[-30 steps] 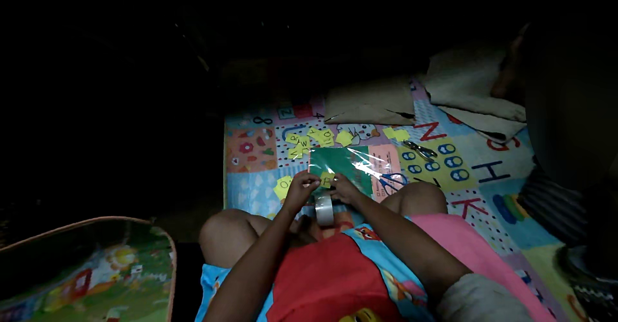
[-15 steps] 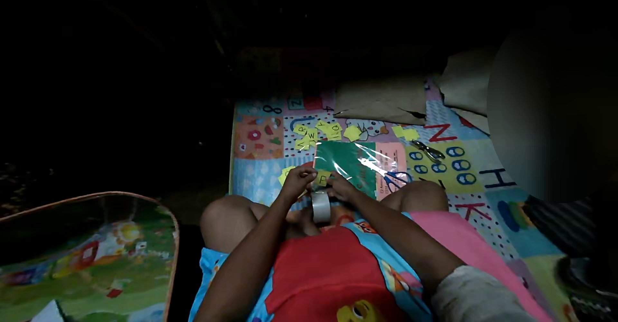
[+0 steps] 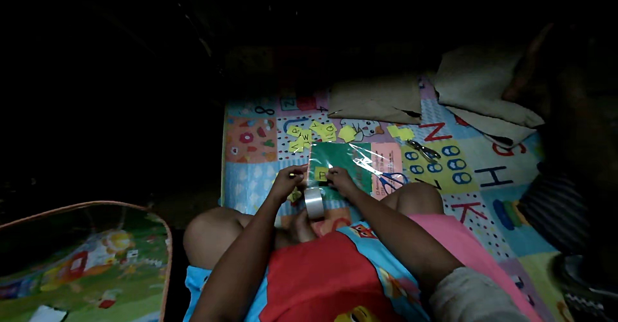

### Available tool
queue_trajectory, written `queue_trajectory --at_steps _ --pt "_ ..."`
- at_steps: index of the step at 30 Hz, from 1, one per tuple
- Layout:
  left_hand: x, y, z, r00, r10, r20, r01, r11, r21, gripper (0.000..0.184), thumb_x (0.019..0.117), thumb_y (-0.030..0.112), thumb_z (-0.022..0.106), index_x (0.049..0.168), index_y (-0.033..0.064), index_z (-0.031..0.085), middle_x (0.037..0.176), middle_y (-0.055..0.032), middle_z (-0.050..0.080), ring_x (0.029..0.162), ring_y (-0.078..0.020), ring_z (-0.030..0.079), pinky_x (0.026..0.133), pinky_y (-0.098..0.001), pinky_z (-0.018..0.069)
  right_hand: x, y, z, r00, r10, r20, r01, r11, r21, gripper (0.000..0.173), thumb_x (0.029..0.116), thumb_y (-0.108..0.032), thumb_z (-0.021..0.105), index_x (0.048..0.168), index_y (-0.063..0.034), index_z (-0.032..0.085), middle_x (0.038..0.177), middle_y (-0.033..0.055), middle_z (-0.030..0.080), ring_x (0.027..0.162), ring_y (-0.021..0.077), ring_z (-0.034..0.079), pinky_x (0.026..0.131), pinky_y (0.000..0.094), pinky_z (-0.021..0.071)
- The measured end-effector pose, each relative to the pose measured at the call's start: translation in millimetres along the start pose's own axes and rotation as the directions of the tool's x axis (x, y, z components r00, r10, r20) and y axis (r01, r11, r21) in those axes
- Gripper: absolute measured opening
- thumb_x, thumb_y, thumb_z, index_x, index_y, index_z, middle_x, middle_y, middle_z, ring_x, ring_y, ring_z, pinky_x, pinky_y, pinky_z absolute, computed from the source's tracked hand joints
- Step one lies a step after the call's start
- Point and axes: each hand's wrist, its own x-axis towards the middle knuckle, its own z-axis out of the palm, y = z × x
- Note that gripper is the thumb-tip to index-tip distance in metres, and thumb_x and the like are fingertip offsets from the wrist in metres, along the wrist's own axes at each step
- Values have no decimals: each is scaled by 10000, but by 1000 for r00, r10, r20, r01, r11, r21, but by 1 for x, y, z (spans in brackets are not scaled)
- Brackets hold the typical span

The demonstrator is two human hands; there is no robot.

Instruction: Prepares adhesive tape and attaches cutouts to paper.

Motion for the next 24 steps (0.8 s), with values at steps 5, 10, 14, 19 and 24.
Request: queue_trajectory --at_steps 5,10,14,19,24 --pt "8 -9 5 999 21 32 -19 998 -52 379 957 -84 604 1331 -49 549 1236 -199 567 972 -218 610 835 -371 547 12 2 0 993 -119 -23 118 992 -34 296 1028 -92 617 1267 82 610 1220 239 635 1009 271 634 892 411 535" --pt "13 -18 7 996 84 40 -83 996 -13 425 947 -92 614 1359 -51 515 1271 -221 564 989 -242 626 854 -394 549 22 3 5 991 -114 -67 115 993 11 272 1022 -81 624 1239 83 627 1177 229 648 963 252 633 850 406 541" --pt "13 -22 8 996 80 30 -80 997 -7 471 939 -86 620 1387 -26 488 1320 -220 544 998 -252 637 841 -405 558 25 0 7 994 -99 -45 100 995 8 268 1022 -97 630 1231 71 634 1187 220 645 981 254 633 857 412 543" --pt "16 -24 9 999 54 -3 -54 998 -39 531 903 -129 648 1394 9 499 1402 -233 481 962 -263 663 810 -408 584 26 4 8 995 -100 8 100 995 12 251 1010 -93 649 1205 64 658 1161 196 662 972 229 633 845 397 545" --pt "20 -27 11 996 91 6 -91 996 16 582 870 -150 675 1404 11 508 1450 -259 412 1088 -325 628 868 -437 575 27 4 10 996 -80 38 78 996 47 250 1019 -102 636 1212 55 658 1156 185 659 952 211 632 816 388 552"
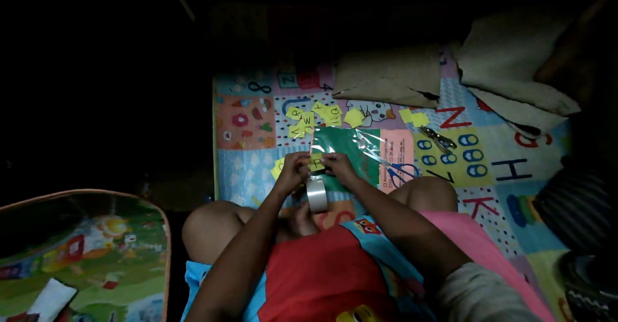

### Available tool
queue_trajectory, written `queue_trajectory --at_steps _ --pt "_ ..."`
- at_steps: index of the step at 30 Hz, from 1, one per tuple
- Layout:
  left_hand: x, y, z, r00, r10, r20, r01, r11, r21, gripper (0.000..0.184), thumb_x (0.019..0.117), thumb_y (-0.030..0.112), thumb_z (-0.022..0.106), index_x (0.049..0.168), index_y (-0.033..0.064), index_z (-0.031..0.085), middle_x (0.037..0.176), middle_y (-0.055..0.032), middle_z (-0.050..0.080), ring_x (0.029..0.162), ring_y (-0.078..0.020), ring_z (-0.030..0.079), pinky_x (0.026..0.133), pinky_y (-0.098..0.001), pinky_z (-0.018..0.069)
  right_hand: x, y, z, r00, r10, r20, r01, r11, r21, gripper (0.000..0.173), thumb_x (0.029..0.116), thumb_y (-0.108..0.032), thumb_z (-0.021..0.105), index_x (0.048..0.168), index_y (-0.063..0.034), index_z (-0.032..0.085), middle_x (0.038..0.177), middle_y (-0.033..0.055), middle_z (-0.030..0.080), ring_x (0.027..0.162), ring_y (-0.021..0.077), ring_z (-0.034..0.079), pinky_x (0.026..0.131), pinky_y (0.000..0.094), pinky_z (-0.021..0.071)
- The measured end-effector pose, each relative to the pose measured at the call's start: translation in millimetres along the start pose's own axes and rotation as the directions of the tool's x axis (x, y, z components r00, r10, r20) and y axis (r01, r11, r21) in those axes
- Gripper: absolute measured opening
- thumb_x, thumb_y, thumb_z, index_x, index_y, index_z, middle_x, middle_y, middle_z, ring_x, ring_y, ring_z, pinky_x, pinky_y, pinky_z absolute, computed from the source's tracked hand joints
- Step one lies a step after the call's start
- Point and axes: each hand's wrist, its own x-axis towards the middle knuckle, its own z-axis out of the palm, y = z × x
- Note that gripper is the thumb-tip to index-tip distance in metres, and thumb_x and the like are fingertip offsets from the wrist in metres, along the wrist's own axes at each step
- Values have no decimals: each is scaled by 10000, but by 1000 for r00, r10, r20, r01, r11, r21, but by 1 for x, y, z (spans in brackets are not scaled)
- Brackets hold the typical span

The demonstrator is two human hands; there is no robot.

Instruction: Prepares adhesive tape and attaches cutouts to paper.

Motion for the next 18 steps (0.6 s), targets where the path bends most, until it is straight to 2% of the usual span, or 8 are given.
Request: queue_trajectory --at_steps 4,7,11,15,18 --pt "-2 4 -1 1000 8 24 -9 999 41 603 865 -148 684 1414 25 504 1455 -261 399 1068 -324 625 845 -435 574 -4 1 3 998 56 42 -60 992 106 252 1029 -116 622 1242 18 630 1134 145 641 903 176 615 768 356 555" --pt "-4 6 0 999 -5 34 3 999 48 603 866 -154 677 1412 36 505 1448 -254 395 1028 -306 623 823 -422 566 -4 1 8 990 122 73 -135 965 224 235 1045 -108 587 1247 11 598 1044 120 636 801 159 638 696 338 573" --pt "-1 4 1 999 -3 33 1 998 60 524 892 -116 667 1380 28 538 1415 -251 410 997 -294 625 809 -412 570 -3 3 8 980 149 129 -179 947 266 255 1063 -94 542 1291 19 561 1081 147 647 827 205 680 701 371 589" --pt "-3 8 0 1000 15 -27 -12 996 88 319 973 -8 634 1291 -16 610 1355 -271 482 1072 -330 585 887 -447 523 -6 5 10 978 134 157 -164 966 200 238 1056 -93 561 1267 16 573 1044 137 661 769 180 679 657 337 584" --pt "-4 5 -5 996 57 -70 -50 995 87 251 1028 97 590 1235 -29 654 1340 -261 519 1138 -352 561 951 -494 487 -10 -2 12 974 171 145 -196 964 179 259 1058 -82 554 1290 31 562 1099 156 641 807 191 673 698 349 583"
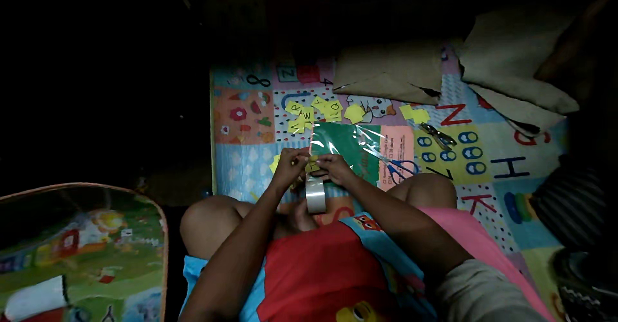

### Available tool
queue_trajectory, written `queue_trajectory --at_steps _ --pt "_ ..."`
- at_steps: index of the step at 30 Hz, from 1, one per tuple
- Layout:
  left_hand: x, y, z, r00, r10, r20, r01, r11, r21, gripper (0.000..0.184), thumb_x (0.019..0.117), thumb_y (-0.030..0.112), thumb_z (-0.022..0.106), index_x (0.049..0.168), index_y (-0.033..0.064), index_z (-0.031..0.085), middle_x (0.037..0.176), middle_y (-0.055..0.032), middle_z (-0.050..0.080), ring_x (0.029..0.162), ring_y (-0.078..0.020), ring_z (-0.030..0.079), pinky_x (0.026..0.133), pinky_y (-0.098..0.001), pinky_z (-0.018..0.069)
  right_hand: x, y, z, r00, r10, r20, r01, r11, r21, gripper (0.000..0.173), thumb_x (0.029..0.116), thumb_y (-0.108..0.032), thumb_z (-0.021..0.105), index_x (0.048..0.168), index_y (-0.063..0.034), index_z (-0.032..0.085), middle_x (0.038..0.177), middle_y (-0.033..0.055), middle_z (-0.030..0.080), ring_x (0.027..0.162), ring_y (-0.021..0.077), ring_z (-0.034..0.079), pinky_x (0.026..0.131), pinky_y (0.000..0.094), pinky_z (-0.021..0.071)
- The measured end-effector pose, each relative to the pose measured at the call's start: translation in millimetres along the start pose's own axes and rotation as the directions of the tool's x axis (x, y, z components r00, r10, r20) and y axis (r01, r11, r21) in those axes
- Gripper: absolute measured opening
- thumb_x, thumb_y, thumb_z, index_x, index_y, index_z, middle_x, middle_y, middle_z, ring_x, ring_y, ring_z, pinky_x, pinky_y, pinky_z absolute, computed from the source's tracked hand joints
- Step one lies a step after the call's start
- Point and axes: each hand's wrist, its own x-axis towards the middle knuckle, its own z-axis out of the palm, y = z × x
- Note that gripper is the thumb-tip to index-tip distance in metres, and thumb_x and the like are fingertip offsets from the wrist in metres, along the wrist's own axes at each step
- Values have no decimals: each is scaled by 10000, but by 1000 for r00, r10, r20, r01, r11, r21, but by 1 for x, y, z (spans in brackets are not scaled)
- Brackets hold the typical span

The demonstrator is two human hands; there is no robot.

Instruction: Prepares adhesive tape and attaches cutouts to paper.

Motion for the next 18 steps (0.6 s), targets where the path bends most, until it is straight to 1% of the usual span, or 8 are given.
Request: queue_trajectory --at_steps 2,6,9,11,13,15,18 --pt "1 -1 -3 1000 -5 22 6 1000 -21 262 1050 125 561 1238 -37 646 1354 -257 526 1178 -358 557 985 -512 475 0 -2 2 1000 18 -20 -18 1000 15 258 1058 -81 553 1292 29 563 1110 163 640 809 199 678 689 350 587" --pt "8 2 -7 997 -39 73 44 997 -63 258 1062 82 508 1225 -74 633 1313 -263 551 1143 -336 568 977 -492 473 -2 -2 1 999 35 -30 -35 999 20 279 1065 -105 549 1312 25 560 1118 172 648 805 200 682 687 349 588" --pt "15 3 -8 987 -98 125 112 987 -116 273 1085 96 467 1224 -91 609 1263 -257 594 1108 -316 610 970 -502 507 -4 -5 1 997 61 -40 -61 998 11 267 1066 -116 548 1294 21 573 1098 158 648 793 192 674 689 349 586" --pt "18 4 -7 981 -121 149 144 978 -153 268 1086 94 454 1221 -83 603 1231 -237 597 1064 -291 611 931 -495 516 -4 -7 2 995 84 -47 -84 996 19 261 1059 -116 564 1282 19 584 1083 155 646 775 188 663 680 348 581" --pt "19 5 -7 974 -147 174 178 969 -174 269 1090 92 442 1235 -71 599 1259 -227 590 1071 -275 612 927 -482 523 -2 -7 2 994 100 -53 -100 995 3 266 1054 -125 577 1282 10 593 1080 151 650 767 182 655 669 340 573" --pt "20 5 -7 969 -163 185 197 964 -181 279 1095 99 431 1241 -71 598 1247 -226 596 1044 -264 620 913 -467 531 0 -6 1 993 111 -46 -112 993 -26 278 1055 -137 577 1295 3 593 1108 157 650 789 191 653 679 346 568" --pt "22 4 -8 965 -183 190 218 959 -180 280 1100 100 419 1241 -64 598 1240 -207 595 1012 -230 617 893 -424 534 0 -7 1 992 113 -48 -114 993 -24 274 1052 -140 576 1287 -1 592 1087 149 649 784 192 649 675 350 566"
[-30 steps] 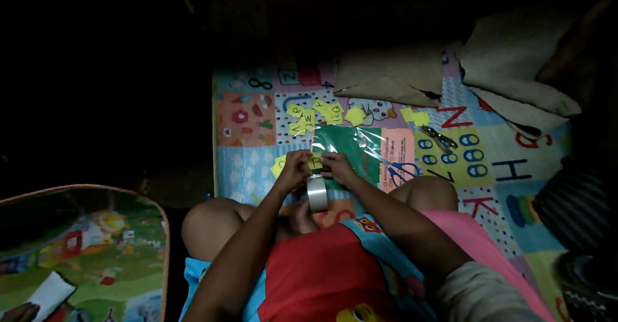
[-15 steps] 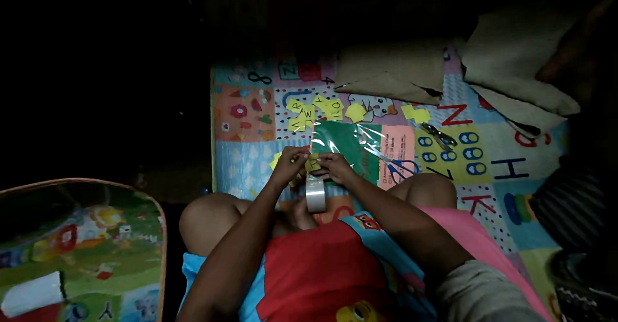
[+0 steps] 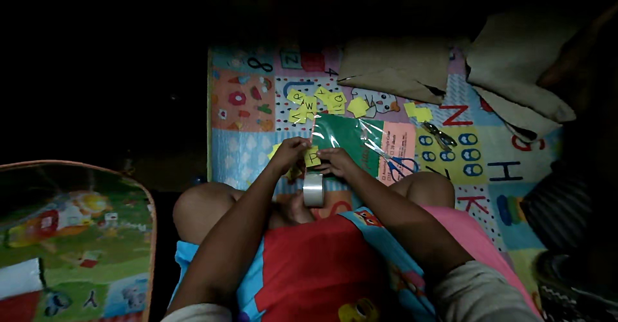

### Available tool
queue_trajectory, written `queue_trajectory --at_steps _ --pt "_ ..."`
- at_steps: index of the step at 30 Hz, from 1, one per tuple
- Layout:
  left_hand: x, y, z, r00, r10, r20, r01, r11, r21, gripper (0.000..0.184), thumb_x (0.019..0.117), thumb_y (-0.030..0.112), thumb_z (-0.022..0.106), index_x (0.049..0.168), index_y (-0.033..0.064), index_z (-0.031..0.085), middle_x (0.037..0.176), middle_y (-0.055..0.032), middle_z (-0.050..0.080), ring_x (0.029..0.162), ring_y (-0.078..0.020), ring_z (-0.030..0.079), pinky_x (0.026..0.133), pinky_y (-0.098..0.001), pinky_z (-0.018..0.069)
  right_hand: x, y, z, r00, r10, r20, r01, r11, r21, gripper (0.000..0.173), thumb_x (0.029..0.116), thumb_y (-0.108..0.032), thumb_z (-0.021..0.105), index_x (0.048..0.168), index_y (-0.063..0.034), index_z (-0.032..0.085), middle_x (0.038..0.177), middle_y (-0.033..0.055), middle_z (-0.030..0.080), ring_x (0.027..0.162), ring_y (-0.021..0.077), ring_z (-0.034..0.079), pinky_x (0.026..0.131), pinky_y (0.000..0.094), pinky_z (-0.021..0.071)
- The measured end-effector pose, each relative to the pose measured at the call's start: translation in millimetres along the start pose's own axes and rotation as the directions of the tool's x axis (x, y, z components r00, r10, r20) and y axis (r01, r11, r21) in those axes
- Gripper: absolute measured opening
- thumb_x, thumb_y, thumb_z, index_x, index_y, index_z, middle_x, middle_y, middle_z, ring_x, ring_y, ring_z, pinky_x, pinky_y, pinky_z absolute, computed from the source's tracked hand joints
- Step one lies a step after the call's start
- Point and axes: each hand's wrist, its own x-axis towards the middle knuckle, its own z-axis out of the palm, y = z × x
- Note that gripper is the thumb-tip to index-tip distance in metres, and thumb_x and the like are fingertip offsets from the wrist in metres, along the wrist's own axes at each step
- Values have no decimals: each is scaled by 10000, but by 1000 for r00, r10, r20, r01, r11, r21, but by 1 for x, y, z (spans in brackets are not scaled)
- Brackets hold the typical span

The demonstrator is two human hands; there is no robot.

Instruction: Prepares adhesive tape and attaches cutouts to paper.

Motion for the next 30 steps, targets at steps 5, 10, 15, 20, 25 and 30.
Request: queue_trajectory --at_steps 5,10,15,20,25,30 --pt "2 1 -1 999 -42 -7 42 999 0 275 1098 92 419 1238 -62 600 1145 -214 608 955 -248 617 862 -436 537 -2 -5 2 999 30 -32 -29 999 23 255 1035 -112 597 1262 3 610 1065 139 653 776 184 637 664 351 554" --pt "2 0 0 1000 -25 -3 25 1000 12 271 1098 99 420 1233 -54 598 1111 -187 607 888 -206 605 802 -401 538 0 -4 2 999 30 -36 -29 999 18 251 1025 -110 615 1249 4 621 1067 136 657 783 180 635 661 343 550" --pt "3 -2 1 1000 -24 -19 24 1000 16 266 1096 99 431 1249 -52 587 1110 -189 606 867 -200 605 786 -393 540 -3 -5 3 999 23 -36 -22 1000 20 280 1031 -133 610 1277 0 611 1116 146 647 841 189 630 702 354 549" --pt "1 0 1 999 -48 -16 48 999 -4 247 1090 85 436 1254 -43 570 1065 -180 599 806 -184 598 745 -374 542 -5 -8 4 998 49 -48 -47 998 35 277 1031 -135 611 1274 -4 615 1139 152 644 874 200 630 726 363 544" --pt "3 -4 1 1000 -20 0 20 1000 21 267 1046 38 509 1292 -58 549 1126 -212 618 906 -220 613 830 -414 533 -6 -7 3 998 44 -45 -42 998 43 264 1029 -124 608 1265 -4 617 1135 145 638 885 199 622 728 363 541" --pt "2 -1 3 1000 -13 15 12 999 40 329 992 -41 570 1317 -61 523 1128 -227 612 880 -220 613 813 -403 537 -6 -8 3 998 42 -45 -40 998 57 262 1026 -125 613 1256 1 620 1114 142 645 874 194 629 723 358 546"
